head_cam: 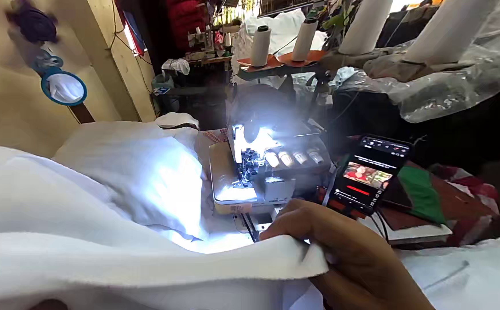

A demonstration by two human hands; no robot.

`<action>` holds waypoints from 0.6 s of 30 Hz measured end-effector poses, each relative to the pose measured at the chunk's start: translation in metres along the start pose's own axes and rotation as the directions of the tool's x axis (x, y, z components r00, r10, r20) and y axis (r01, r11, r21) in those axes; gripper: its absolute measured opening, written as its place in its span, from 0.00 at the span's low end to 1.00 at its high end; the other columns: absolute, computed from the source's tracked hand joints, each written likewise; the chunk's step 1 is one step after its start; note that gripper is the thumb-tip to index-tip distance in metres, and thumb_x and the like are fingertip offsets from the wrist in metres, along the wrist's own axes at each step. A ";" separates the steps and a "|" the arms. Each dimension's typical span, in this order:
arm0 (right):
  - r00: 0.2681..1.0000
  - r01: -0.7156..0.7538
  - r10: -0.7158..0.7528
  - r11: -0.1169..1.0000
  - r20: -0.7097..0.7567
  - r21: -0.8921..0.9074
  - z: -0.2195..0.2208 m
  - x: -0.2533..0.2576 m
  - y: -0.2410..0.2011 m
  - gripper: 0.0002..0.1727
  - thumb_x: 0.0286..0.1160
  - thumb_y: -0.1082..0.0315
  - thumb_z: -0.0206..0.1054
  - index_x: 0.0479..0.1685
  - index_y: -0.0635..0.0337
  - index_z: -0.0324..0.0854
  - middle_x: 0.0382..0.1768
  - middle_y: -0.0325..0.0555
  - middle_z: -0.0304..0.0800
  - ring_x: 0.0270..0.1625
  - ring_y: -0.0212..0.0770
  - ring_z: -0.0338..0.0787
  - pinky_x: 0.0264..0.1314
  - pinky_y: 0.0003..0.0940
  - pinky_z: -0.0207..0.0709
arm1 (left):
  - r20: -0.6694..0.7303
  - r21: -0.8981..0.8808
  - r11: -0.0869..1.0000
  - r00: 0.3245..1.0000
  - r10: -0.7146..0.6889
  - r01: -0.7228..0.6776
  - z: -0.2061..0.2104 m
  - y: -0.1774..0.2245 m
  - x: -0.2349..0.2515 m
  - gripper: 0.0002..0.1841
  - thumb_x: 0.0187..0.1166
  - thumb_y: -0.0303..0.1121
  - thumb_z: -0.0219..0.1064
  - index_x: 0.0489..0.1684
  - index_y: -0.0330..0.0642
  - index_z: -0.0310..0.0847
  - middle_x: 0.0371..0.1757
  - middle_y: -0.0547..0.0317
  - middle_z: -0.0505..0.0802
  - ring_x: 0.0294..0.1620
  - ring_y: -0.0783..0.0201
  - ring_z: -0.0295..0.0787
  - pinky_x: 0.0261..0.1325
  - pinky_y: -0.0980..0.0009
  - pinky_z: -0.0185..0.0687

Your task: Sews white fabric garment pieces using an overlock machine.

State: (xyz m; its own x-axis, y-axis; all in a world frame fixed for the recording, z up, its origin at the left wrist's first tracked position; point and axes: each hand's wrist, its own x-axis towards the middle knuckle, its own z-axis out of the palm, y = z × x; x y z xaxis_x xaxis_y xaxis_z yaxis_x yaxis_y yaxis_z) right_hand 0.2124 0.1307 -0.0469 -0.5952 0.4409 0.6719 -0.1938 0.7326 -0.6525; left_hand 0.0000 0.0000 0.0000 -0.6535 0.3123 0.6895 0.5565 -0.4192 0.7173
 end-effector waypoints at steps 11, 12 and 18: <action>0.694 -0.621 0.718 0.638 -0.058 0.455 0.033 0.010 0.109 0.07 0.81 0.67 0.66 0.37 0.60 0.85 0.30 0.39 0.91 0.32 0.31 0.91 0.37 0.29 0.88 | 0.681 0.237 0.964 0.728 -0.077 -0.120 0.097 -0.152 0.038 0.18 0.80 0.30 0.68 0.67 0.34 0.79 0.64 0.44 0.88 0.62 0.52 0.89 0.63 0.52 0.86; 0.662 -0.640 0.749 0.587 -0.031 0.496 0.035 0.007 0.114 0.07 0.83 0.68 0.65 0.38 0.61 0.84 0.31 0.40 0.91 0.32 0.33 0.92 0.37 0.31 0.89 | 0.754 0.156 0.980 0.656 -0.039 -0.122 0.097 -0.160 0.013 0.14 0.77 0.29 0.69 0.58 0.38 0.84 0.57 0.51 0.91 0.56 0.60 0.90 0.58 0.60 0.89; 0.565 -0.695 0.825 0.477 -0.002 0.538 0.040 0.002 0.119 0.11 0.89 0.71 0.55 0.46 0.62 0.85 0.32 0.37 0.93 0.33 0.30 0.93 0.38 0.28 0.89 | 0.715 0.062 0.979 0.693 0.093 -0.195 0.092 -0.183 -0.074 0.12 0.80 0.40 0.70 0.55 0.50 0.92 0.49 0.57 0.92 0.48 0.71 0.89 0.50 0.77 0.86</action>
State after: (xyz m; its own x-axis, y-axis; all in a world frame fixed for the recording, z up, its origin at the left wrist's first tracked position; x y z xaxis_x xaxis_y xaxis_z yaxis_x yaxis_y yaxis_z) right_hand 0.1572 0.1981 -0.1368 -0.4945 0.8547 -0.1579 -0.0983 -0.2355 -0.9669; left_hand -0.0063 0.1317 -0.1736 -0.0346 0.7869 0.6161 0.7037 -0.4186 0.5741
